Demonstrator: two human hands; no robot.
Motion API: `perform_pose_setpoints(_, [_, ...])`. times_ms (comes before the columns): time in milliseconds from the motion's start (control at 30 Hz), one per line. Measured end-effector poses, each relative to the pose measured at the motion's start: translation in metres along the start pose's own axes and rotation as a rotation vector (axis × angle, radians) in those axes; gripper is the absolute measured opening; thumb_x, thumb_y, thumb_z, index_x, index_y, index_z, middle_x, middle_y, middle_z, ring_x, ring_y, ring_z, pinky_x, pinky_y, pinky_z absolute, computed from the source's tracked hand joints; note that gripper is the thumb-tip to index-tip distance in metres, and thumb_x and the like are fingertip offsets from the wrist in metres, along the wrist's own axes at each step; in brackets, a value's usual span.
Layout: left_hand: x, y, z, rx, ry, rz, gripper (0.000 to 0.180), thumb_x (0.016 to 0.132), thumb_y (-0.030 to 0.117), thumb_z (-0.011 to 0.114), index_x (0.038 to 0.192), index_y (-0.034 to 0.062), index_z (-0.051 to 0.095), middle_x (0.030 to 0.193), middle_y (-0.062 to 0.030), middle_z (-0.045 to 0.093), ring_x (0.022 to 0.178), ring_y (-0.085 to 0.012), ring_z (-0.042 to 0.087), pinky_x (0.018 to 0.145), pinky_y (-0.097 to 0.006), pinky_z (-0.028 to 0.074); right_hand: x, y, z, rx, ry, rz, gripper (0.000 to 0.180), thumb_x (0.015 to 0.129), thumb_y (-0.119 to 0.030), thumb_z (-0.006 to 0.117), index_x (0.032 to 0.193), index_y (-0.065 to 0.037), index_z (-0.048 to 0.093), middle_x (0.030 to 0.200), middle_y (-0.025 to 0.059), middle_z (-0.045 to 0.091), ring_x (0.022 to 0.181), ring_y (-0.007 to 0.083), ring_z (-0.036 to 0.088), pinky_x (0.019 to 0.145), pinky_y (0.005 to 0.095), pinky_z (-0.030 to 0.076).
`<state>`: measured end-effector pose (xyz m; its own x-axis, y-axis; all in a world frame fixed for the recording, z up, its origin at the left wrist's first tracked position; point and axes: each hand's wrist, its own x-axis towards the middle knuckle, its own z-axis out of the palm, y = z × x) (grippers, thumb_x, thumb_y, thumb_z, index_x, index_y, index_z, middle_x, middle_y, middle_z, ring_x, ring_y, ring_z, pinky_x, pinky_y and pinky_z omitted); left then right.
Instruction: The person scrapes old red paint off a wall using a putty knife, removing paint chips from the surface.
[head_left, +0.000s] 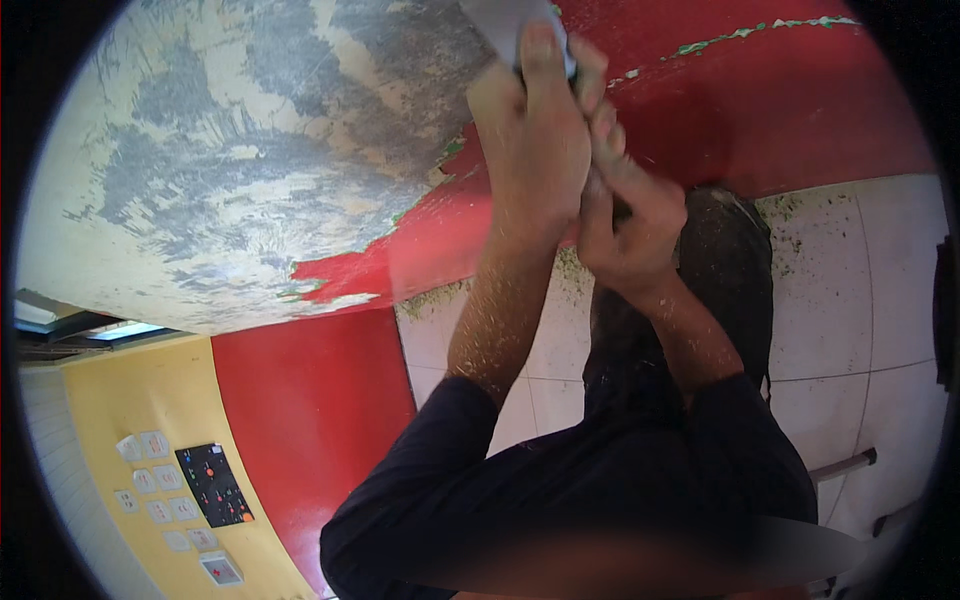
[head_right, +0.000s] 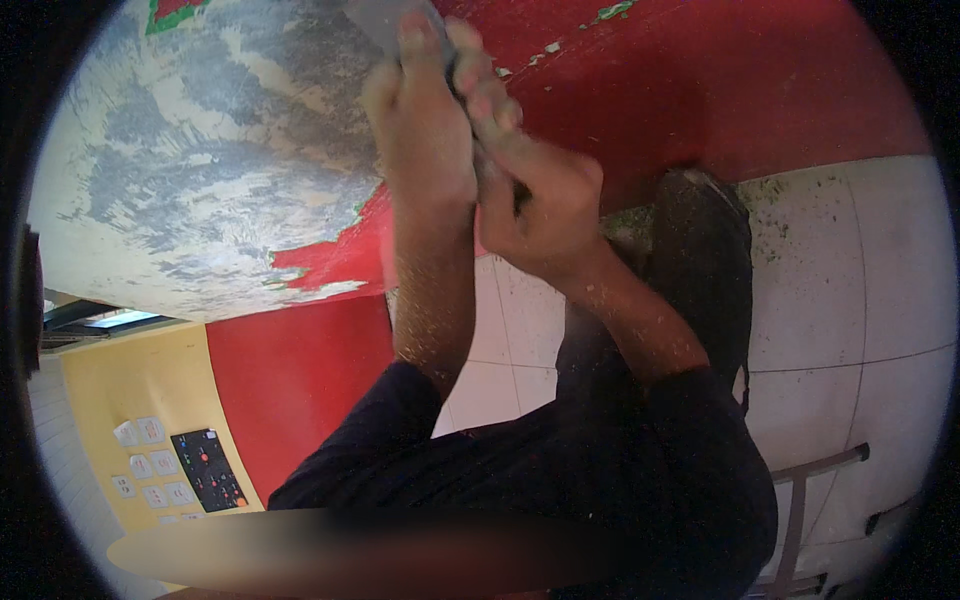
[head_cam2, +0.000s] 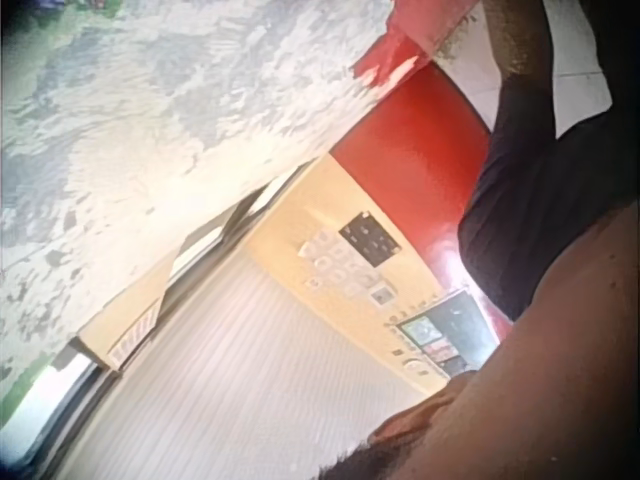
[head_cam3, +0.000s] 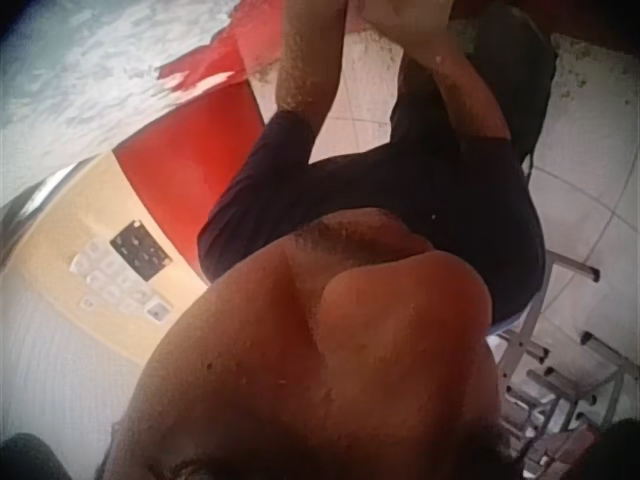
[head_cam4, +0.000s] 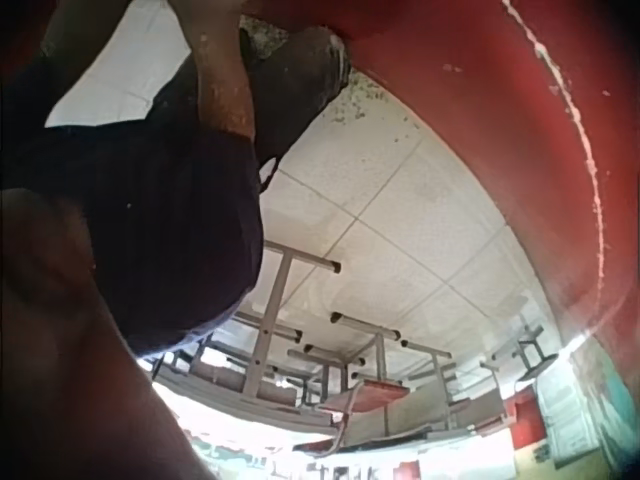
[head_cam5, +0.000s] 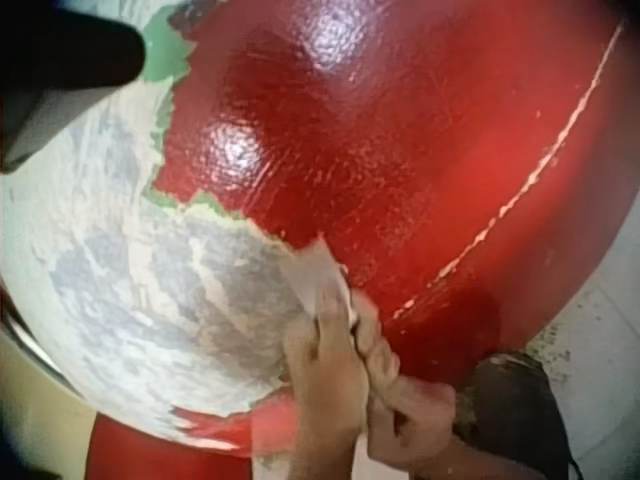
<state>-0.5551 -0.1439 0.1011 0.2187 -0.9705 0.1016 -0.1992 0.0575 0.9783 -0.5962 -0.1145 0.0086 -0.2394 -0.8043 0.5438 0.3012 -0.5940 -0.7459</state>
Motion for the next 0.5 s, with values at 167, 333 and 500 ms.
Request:
perform_pose_setpoints(167, [-0.019, -0.031, -0.02, 0.011, 0.1, -0.158, 0.04, 0.1, 0.031, 0.035, 0.076, 0.0021, 0.046, 0.058, -0.0014, 0.04, 0.044, -0.01, 0.042, 0.043, -0.027, 0.041, -0.029, 0.01, -0.001, -0.193, -0.027, -0.057, 0.032, 0.08, 0.007, 0.051, 0.111, 0.01, 0.059, 0.092, 0.0268, 0.064, 0.083, 0.0264, 0.068, 0.072, 0.0305, 0.051])
perform_pose_setpoints(333, [-0.009, -0.001, 0.005, -0.027, 0.022, -0.008, 0.039, 0.1, 0.034, 0.035, 0.08, 0.0039, 0.049, 0.06, -0.0005, 0.041, 0.048, -0.0098, 0.041, 0.044, -0.028, 0.04, -0.009, -0.006, -0.014, -0.011, -0.101, 0.157, 0.033, 0.078, 0.008, 0.05, 0.11, 0.009, 0.06, 0.091, 0.0269, 0.064, 0.089, 0.0262, 0.068, 0.074, 0.0311, 0.051])
perform_pose_setpoints(500, [-0.017, -0.039, -0.015, -0.011, 0.117, -0.159, 0.04, 0.1, 0.033, 0.034, 0.077, 0.0027, 0.047, 0.057, -0.0017, 0.04, 0.045, -0.0107, 0.043, 0.044, -0.028, 0.042, -0.03, 0.008, -0.005, -0.098, -0.025, 0.057, 0.03, 0.08, 0.006, 0.05, 0.108, 0.008, 0.061, 0.092, 0.0246, 0.066, 0.089, 0.0231, 0.067, 0.077, 0.0291, 0.05])
